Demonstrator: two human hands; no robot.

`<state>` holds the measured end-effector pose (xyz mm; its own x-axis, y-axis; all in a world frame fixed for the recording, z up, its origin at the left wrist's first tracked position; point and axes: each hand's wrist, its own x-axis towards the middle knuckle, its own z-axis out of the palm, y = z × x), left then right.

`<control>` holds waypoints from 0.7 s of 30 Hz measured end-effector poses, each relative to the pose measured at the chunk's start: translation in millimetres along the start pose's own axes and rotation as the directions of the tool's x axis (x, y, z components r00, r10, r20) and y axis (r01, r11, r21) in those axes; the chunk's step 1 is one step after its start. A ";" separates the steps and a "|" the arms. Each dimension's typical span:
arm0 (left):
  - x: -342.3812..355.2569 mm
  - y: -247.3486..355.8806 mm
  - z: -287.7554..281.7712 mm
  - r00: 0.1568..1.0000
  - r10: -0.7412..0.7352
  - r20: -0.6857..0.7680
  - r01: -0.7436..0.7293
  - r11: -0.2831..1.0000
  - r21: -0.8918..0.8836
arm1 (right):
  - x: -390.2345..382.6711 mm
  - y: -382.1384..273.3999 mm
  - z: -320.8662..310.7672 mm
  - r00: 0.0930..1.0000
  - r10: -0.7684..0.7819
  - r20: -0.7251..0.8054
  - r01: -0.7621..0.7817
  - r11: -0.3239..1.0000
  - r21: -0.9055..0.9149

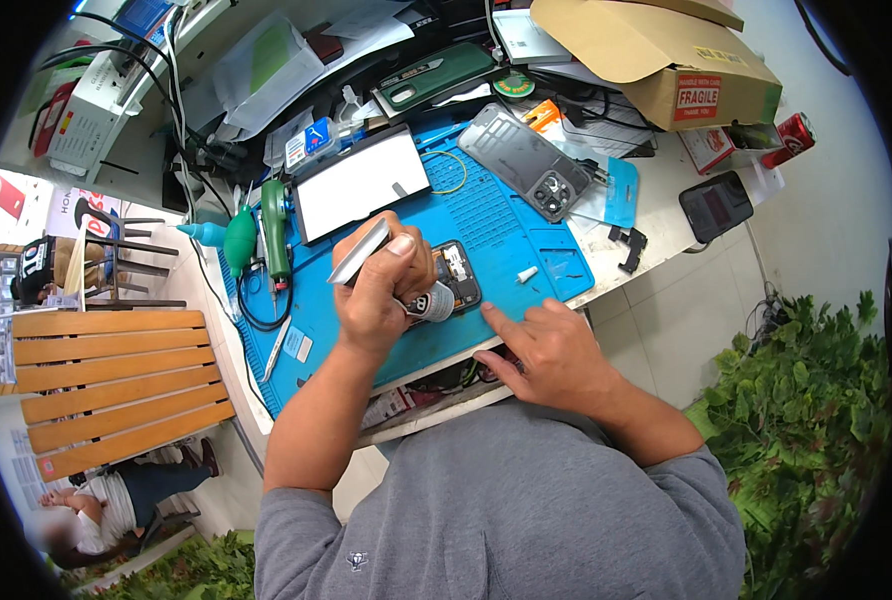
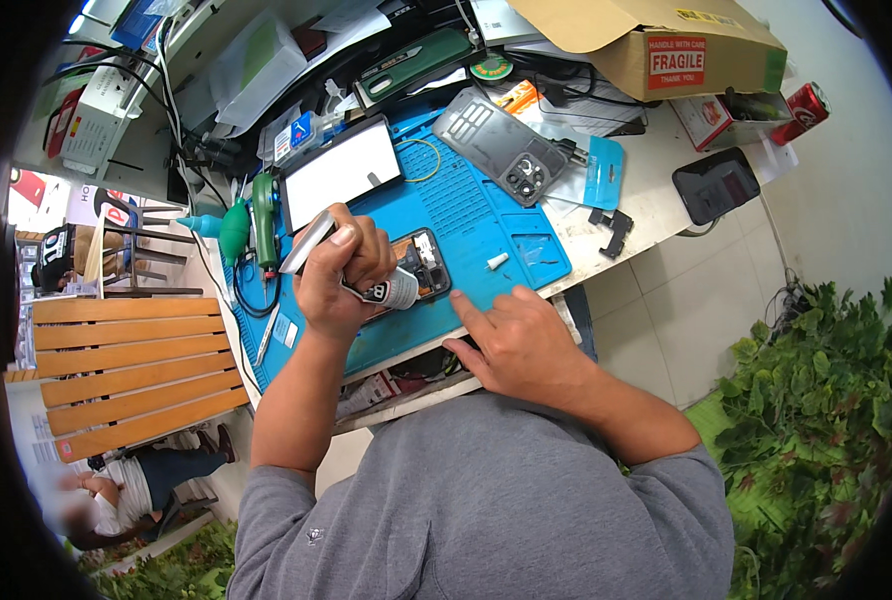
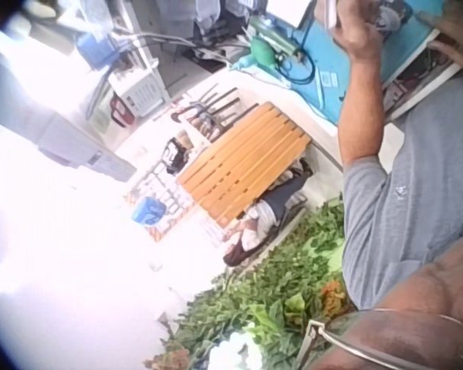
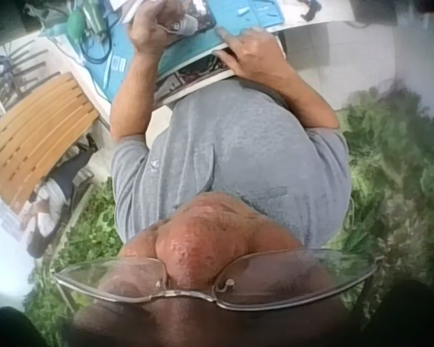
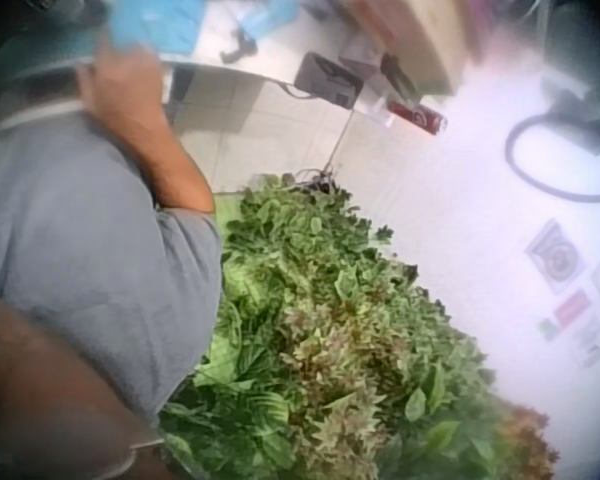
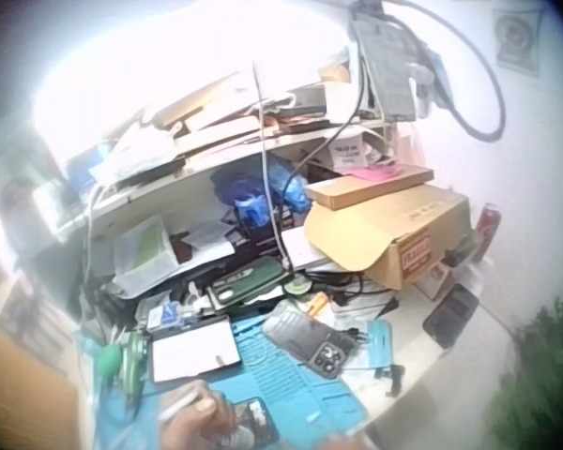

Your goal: The person applies adhesive to the internal frame of a disassembled smartphone and then places the back cover onto the device, pressing it down to secure it. The person handles a tube of adhesive, the phone frame, and the back cover during the process.

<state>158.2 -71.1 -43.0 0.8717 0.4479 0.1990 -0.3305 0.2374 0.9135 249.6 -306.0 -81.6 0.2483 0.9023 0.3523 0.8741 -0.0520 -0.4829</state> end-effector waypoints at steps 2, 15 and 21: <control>2.0 -2.4 1.6 1.000 -0.005 -0.007 0.005 1.000 -0.018 | 0.2 -0.1 1.1 1.000 -0.007 -0.015 0.007 1.000 0.003; 14.3 -8.0 17.7 0.999 -0.020 0.045 0.021 0.999 -0.033 | -0.1 0.8 2.4 0.999 -0.010 -0.031 0.010 1.000 0.014; 18.0 -11.0 22.1 0.999 -0.007 0.048 0.009 0.999 -0.046 | -0.4 1.7 3.3 0.998 -0.016 -0.056 0.017 1.000 0.014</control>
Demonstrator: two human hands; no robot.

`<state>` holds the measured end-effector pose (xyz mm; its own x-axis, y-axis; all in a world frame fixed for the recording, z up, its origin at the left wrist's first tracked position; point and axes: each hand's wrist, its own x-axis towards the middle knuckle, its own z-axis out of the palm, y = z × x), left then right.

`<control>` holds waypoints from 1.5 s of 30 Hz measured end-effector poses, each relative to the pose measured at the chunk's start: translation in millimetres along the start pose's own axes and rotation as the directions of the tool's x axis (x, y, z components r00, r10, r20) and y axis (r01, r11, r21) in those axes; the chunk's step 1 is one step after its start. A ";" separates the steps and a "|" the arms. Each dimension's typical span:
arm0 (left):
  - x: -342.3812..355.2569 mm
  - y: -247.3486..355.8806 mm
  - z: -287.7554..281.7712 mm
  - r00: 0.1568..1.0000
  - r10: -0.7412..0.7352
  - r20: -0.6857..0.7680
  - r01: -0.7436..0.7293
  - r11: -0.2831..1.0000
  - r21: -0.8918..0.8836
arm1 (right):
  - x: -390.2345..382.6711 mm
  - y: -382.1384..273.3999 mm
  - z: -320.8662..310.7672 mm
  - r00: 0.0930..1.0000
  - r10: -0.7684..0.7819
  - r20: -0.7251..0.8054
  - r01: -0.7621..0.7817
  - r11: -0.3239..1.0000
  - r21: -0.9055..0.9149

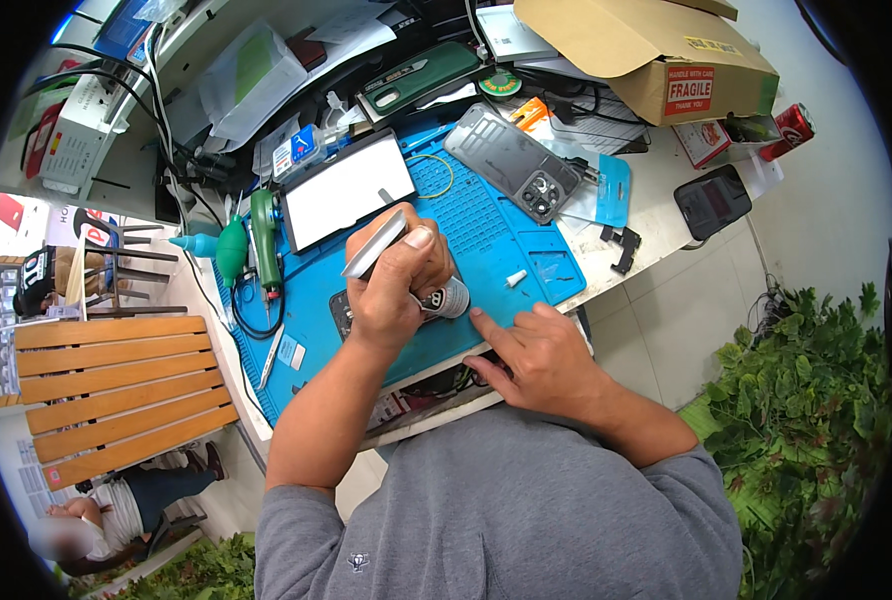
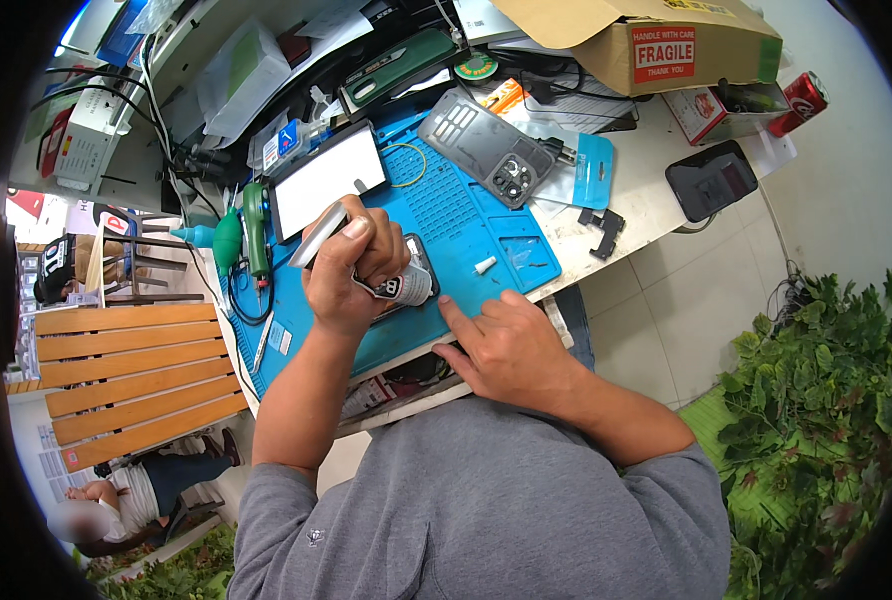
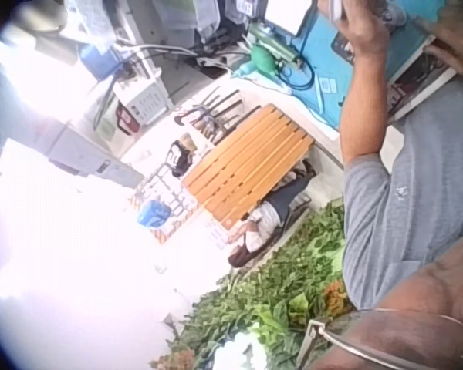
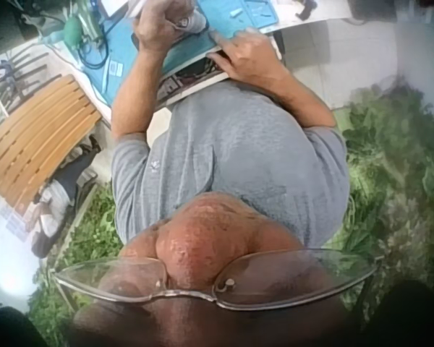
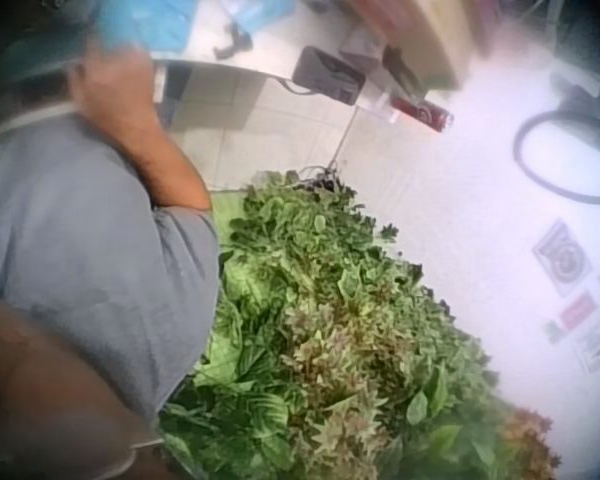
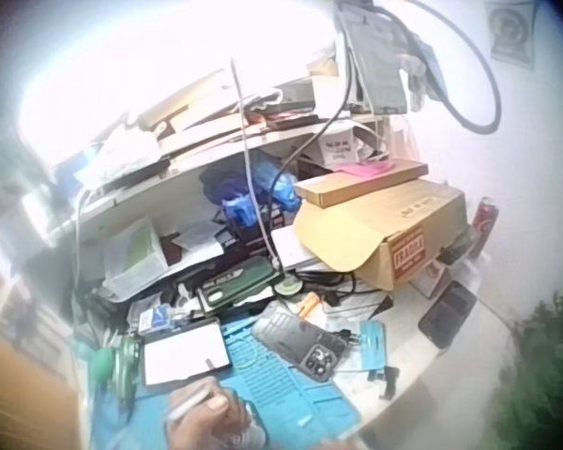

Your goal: The person applies adhesive to the internal frame of a disassembled smartphone and then places the back cover onto the device, pressing it down to secure it. The person handles a tube of adhesive, the phone frame, and the back cover during the process.

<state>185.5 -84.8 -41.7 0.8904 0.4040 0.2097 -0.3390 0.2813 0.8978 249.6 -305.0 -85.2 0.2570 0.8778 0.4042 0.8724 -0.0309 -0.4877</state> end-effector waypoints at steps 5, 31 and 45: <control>0.8 1.3 1.1 1.000 -0.014 0.005 0.013 0.999 0.049 | -0.1 1.3 2.7 0.999 -0.010 -0.039 0.010 1.000 0.009; 15.2 -4.8 -11.5 0.999 0.011 -0.037 -0.010 0.999 0.039 | -1.9 3.9 2.9 1.000 -0.010 -0.012 0.010 1.000 0.017; 27.8 -3.5 -10.2 0.987 0.019 -0.161 -0.017 1.000 0.015 | -5.0 6.1 5.6 1.000 -0.017 0.006 0.017 1.000 0.025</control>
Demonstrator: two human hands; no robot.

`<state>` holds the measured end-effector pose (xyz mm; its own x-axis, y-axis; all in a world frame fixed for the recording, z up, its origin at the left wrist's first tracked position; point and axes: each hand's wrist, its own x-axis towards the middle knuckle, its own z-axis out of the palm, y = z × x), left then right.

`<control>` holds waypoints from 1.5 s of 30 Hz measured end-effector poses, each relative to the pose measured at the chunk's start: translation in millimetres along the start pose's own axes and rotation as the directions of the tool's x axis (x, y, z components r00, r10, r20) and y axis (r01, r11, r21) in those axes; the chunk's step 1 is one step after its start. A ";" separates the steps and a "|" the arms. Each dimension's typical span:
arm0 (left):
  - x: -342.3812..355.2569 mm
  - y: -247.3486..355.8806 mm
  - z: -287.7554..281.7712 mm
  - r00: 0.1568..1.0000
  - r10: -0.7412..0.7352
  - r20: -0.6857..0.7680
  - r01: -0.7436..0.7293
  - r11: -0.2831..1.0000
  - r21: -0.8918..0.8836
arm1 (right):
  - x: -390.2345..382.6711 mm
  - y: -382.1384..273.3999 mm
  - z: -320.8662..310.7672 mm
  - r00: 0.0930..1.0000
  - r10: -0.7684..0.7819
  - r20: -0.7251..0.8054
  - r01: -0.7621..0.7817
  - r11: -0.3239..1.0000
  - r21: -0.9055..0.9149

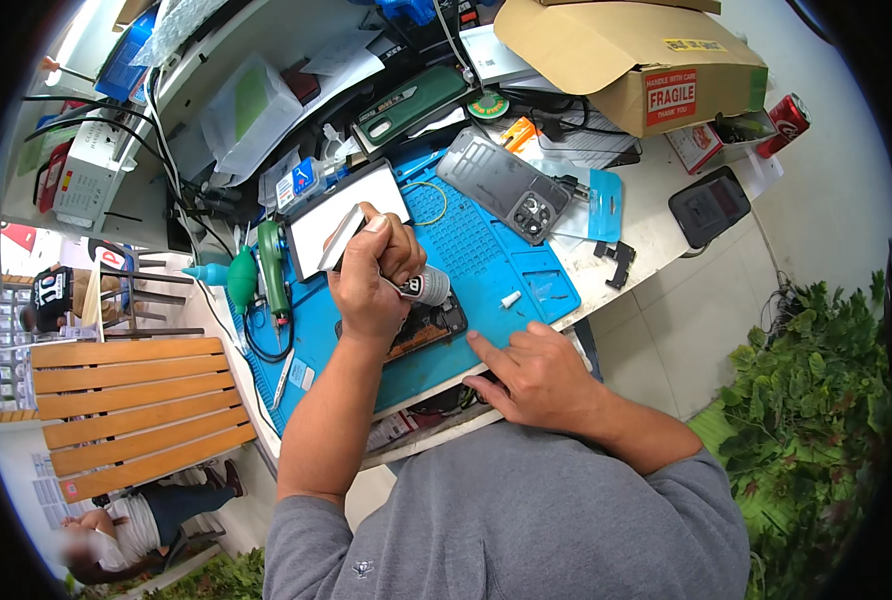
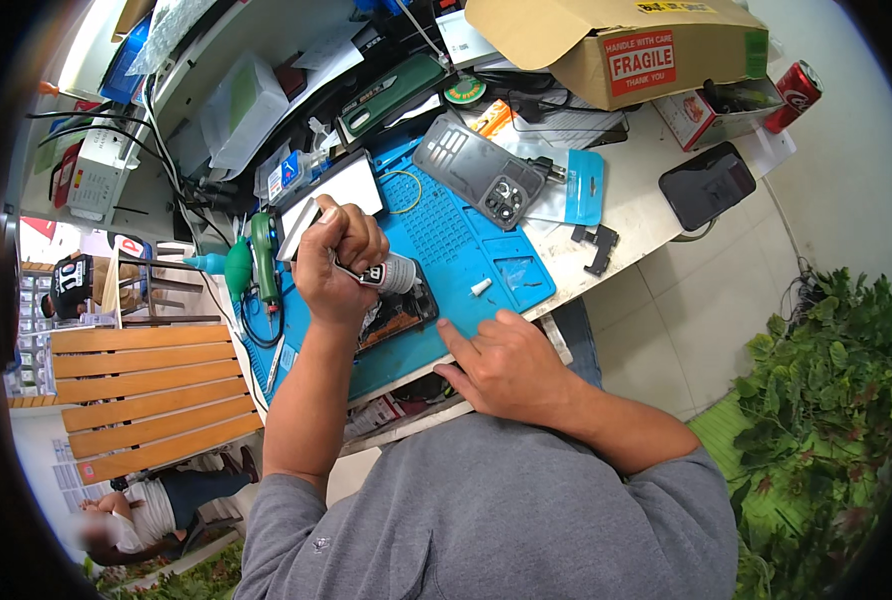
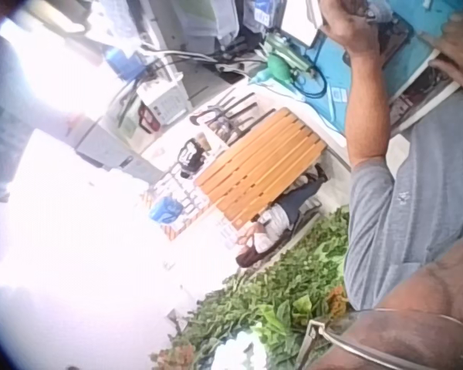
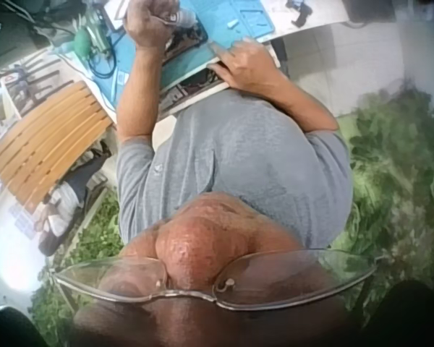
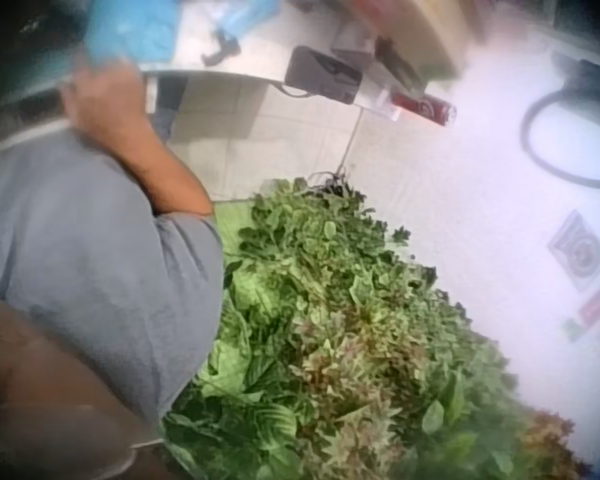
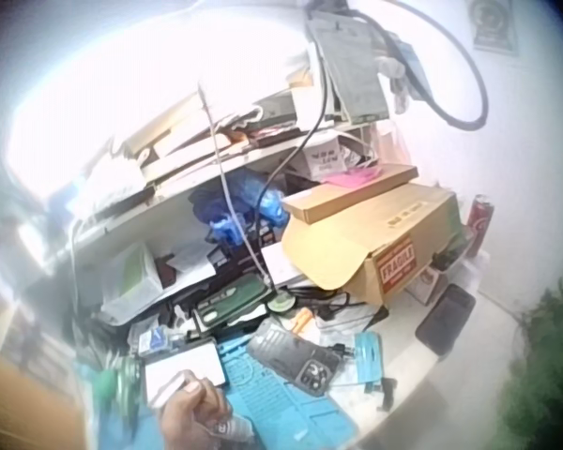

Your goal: The person applies adhesive to the internal frame of a disassembled smartphone and then places the back cover onto the device, pressing it down to secure it. The person handles a tube of adhesive, the phone frame, and the back cover during the process.

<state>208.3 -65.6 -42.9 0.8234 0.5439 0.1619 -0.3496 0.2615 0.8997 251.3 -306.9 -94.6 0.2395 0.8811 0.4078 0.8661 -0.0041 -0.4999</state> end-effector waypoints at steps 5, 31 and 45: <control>2.5 -1.5 -7.2 0.998 0.000 0.058 -0.003 0.999 0.046 | -1.5 0.8 1.3 1.000 -0.001 0.000 0.001 1.000 0.004; 24.6 -5.9 -17.5 1.000 0.009 0.016 -0.009 0.999 0.040 | -2.3 1.5 0.6 1.000 -0.008 -0.009 0.008 1.000 0.008; 6.6 42.4 -31.5 0.967 0.076 -0.244 -0.176 0.890 -0.421 | 0.7 -4.0 -8.8 0.998 0.037 -0.042 -0.034 0.997 0.066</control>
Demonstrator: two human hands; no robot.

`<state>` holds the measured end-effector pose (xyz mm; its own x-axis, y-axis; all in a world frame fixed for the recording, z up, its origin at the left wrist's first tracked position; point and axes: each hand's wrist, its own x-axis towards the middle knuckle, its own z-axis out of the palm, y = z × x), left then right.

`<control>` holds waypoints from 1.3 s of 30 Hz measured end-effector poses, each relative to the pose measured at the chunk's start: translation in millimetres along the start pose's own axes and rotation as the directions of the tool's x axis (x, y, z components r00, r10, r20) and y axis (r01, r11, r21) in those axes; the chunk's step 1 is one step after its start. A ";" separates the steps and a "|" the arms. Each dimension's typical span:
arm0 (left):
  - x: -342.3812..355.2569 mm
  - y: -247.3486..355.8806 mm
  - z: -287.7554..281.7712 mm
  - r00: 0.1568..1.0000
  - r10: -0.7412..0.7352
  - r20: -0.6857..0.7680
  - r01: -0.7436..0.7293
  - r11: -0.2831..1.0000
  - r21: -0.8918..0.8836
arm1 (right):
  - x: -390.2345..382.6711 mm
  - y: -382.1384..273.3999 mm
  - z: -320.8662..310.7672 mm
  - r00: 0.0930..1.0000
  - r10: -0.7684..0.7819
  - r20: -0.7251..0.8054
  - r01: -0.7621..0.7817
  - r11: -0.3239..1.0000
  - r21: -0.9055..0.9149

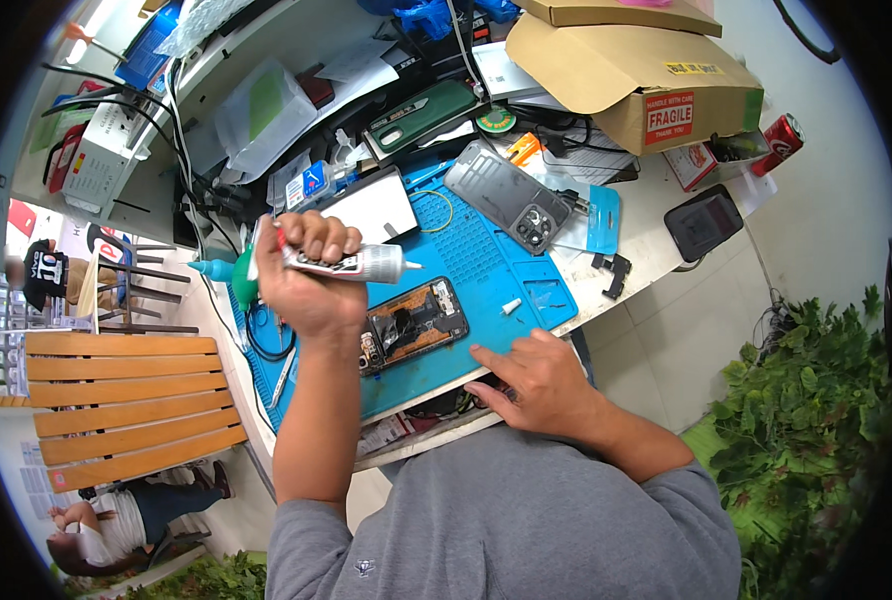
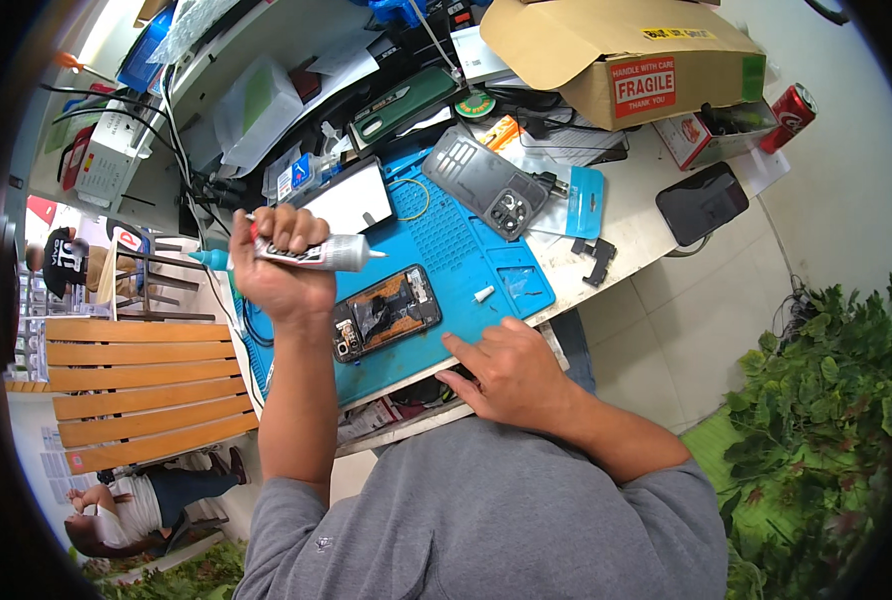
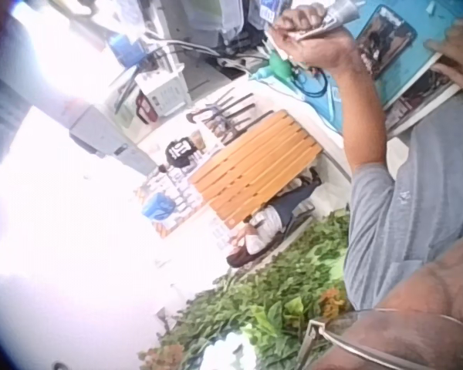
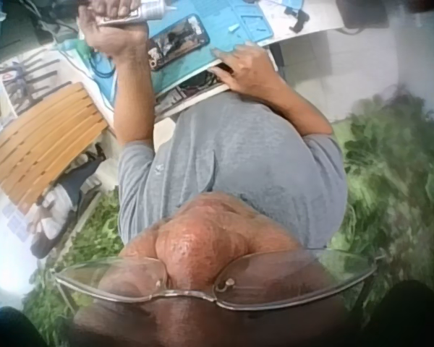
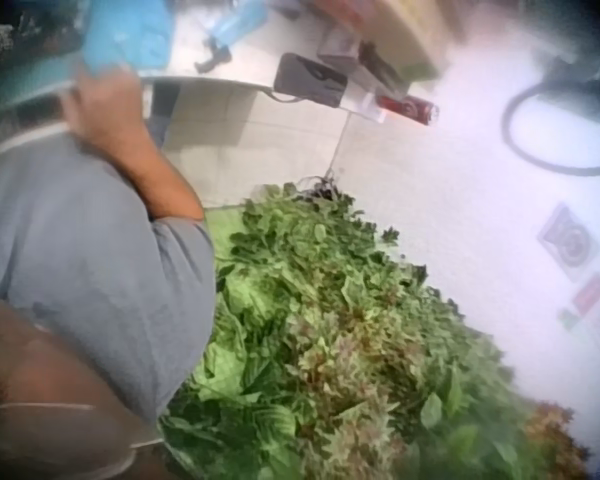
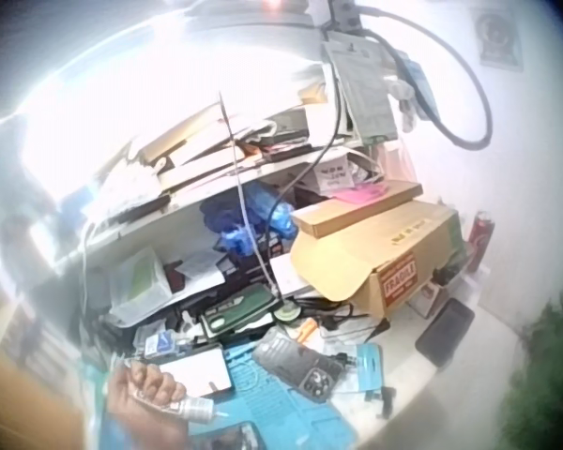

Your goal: The person applies adhesive to the internal frame of a disassembled smartphone and then places the back cover onto the device, pressing it down to secure it. The person handles a tube of adhesive, the phone frame, and the back cover during the process.

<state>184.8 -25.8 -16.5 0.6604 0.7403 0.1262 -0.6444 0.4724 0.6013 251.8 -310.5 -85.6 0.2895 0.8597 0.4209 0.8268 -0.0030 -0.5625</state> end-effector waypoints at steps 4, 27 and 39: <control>-24.0 22.1 -5.2 0.998 0.056 -0.026 -0.058 0.994 -0.090 | -0.4 -19.3 -6.8 1.000 0.029 0.002 -0.029 0.993 0.114; -53.5 -41.3 4.6 0.987 0.081 0.140 -0.127 0.924 0.360 | -2.8 -41.5 19.2 0.938 -0.165 0.304 -0.016 0.857 0.514; -49.1 -50.2 5.1 0.986 0.083 0.144 -0.140 0.883 0.447 | -5.5 -32.9 19.1 0.938 -0.177 0.297 -0.014 0.840 0.542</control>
<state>186.7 -88.3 -48.9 0.6532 0.7001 0.2884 -0.4892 0.0996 0.8664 213.9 -305.3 -82.9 -0.0179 0.9590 0.2828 0.4290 0.2629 -0.8642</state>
